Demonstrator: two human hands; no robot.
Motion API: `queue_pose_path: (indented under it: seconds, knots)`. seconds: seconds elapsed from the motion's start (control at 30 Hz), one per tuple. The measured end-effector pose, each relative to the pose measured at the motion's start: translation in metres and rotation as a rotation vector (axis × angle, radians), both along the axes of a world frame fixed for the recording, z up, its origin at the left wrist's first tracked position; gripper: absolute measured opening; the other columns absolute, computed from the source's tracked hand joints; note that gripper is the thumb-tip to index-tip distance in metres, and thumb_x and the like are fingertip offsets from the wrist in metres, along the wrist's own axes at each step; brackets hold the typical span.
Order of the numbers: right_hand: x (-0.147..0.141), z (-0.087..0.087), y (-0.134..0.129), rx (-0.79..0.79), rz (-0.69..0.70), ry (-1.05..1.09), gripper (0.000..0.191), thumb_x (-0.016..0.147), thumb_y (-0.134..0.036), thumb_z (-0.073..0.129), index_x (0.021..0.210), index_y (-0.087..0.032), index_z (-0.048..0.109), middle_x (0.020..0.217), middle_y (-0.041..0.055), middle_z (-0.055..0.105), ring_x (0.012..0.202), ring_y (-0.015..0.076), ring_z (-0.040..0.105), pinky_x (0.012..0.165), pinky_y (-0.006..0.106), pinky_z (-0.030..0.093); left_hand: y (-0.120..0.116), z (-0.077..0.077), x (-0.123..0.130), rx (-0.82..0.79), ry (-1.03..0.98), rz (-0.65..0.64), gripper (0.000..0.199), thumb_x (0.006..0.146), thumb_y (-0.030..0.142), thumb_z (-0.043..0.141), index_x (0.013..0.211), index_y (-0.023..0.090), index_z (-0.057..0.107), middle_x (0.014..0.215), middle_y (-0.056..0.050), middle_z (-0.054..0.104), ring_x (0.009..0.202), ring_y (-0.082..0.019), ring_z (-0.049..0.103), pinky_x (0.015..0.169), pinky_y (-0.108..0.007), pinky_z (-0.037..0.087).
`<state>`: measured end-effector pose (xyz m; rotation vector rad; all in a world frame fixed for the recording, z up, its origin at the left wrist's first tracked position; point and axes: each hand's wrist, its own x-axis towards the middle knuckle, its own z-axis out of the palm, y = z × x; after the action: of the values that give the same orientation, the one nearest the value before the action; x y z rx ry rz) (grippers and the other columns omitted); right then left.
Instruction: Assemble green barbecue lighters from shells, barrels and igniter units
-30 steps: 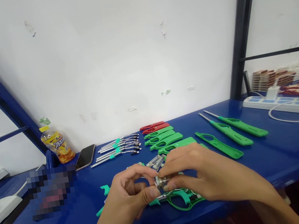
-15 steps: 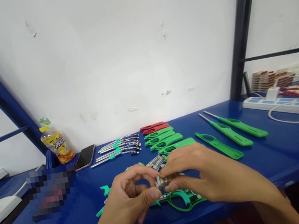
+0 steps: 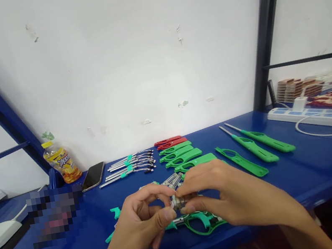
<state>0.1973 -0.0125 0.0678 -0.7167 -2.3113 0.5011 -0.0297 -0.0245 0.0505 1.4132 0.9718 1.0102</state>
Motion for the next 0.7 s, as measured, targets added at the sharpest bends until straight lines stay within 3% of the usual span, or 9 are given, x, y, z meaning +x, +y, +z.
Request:
queue_pose_path:
  seconds: [0.47,0.7]
  knots:
    - [-0.0007,0.0008,0.0006,-0.007,0.006,0.012,0.007,0.099,-0.021,0.075,0.103,-0.022,0.081,0.083,-0.0034,0.073,0.077,0.0106,0.061,0.072,0.021,0.040,0.0005,-0.0004,-0.0016,-0.005,-0.003,-0.039,0.041,0.078,0.052,0.089,0.096,0.020,0.072,0.074,0.006,0.058,0.040,0.001,0.036,0.041,-0.015,0.024]
    - [-0.0008,0.0006,0.0010,0.003,-0.008,-0.007,0.007,0.101,-0.022,0.073,0.103,-0.022,0.080,0.084,-0.0033,0.073,0.078,0.0109,0.061,0.072,0.022,0.040,0.0002,-0.0011,-0.0005,-0.006,-0.018,-0.036,0.044,0.077,0.054,0.090,0.097,0.019,0.072,0.085,0.004,0.062,0.040,0.003,0.037,0.041,-0.016,0.021]
